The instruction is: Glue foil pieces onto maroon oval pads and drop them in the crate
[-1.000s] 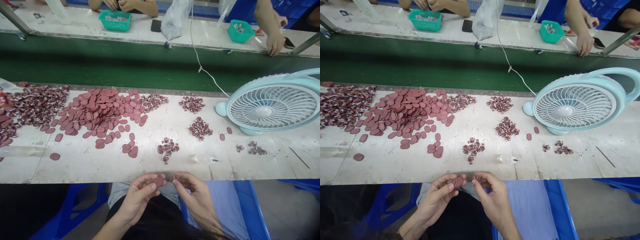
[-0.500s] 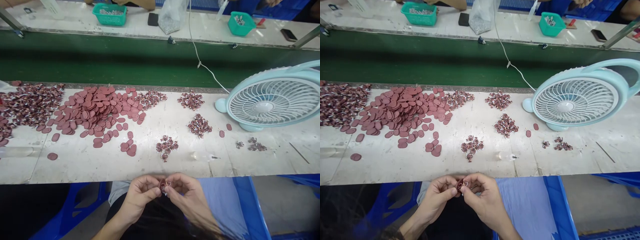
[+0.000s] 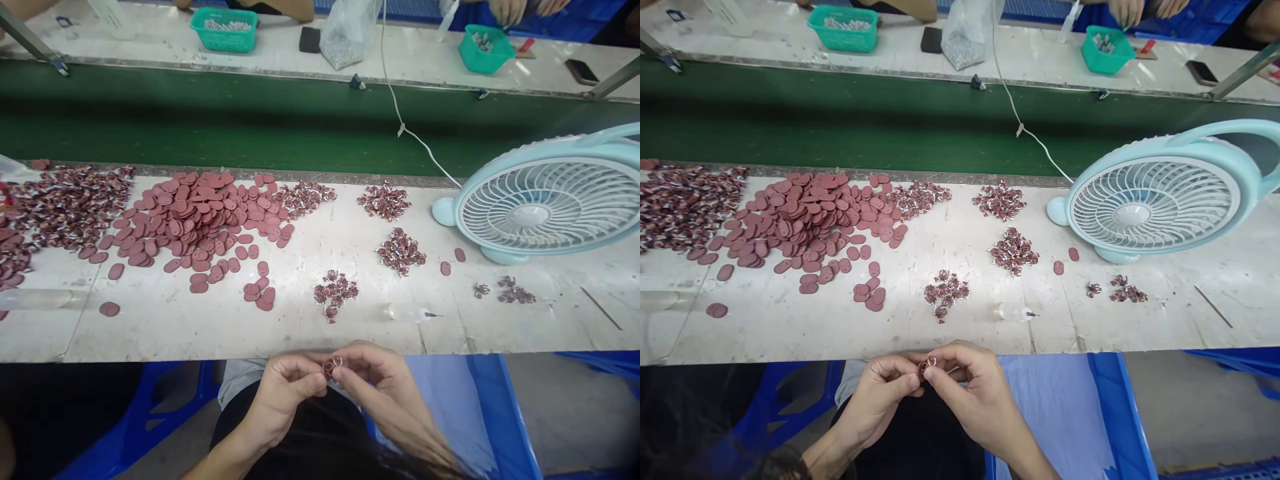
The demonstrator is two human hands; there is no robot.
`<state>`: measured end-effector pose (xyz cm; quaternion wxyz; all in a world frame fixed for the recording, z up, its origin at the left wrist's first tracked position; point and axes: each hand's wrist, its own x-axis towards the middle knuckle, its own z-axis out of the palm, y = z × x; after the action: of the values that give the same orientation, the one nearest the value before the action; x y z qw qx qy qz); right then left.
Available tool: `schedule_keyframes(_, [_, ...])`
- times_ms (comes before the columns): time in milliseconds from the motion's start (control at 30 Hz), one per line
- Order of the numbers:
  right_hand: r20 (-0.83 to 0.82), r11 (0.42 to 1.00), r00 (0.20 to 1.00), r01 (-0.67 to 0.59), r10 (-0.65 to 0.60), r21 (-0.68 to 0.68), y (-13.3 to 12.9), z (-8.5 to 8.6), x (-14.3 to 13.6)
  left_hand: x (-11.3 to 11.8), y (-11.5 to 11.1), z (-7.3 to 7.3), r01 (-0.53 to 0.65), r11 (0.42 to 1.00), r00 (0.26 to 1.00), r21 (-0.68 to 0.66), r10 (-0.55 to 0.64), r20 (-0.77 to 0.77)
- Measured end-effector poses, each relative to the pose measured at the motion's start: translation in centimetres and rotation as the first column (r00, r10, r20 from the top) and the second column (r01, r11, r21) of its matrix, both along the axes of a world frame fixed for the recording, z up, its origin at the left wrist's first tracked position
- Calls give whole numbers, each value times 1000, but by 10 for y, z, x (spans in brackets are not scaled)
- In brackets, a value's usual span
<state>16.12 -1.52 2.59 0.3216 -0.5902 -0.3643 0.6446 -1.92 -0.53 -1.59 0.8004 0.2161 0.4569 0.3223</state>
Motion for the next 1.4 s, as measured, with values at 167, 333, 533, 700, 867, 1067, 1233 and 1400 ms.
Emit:
schedule_keyframes(167, [-37, 999, 998, 49, -49, 9, -1, -6, -4, 2, -1, 1, -37, 999, 999, -35, 37, -12])
schedule_keyframes(333, [-67, 995, 993, 99, -99, 3, -5, -9, -9, 2, -4, 1, -65, 997, 997, 45, 67, -41])
schedule_keyframes(533, [-144, 990, 979, 142, -142, -12, -7, -8, -9, 3, -5, 2, -38, 989, 996, 140, 49, -76])
schedule_keyframes(700, [-183, 984, 967, 175, -177, -26, -8, -13, -8, 1, -3, 3, -13, 984, 995, 180, 32, -98])
schedule_keyframes(867, [-226, 977, 952, 213, -205, 11, -5, -18, -9, 1, -2, -1, -26, 980, 990, 195, 52, -132])
schedule_keyframes(1067, [-234, 972, 947, 233, -220, 28, -10, -24, -1, -2, 4, 4, -2, 972, 978, 233, 51, -204])
schedule_keyframes(1233, [-24, 914, 915, 404, -404, 26, -48, -42, 40, -47, 53, 8, 266, 784, 733, 561, 213, -646])
schedule_keyframes(1400, [208, 812, 792, 583, -574, 20, -99, -70, 87, -104, 107, -6, 686, 532, 369, 496, 334, -867])
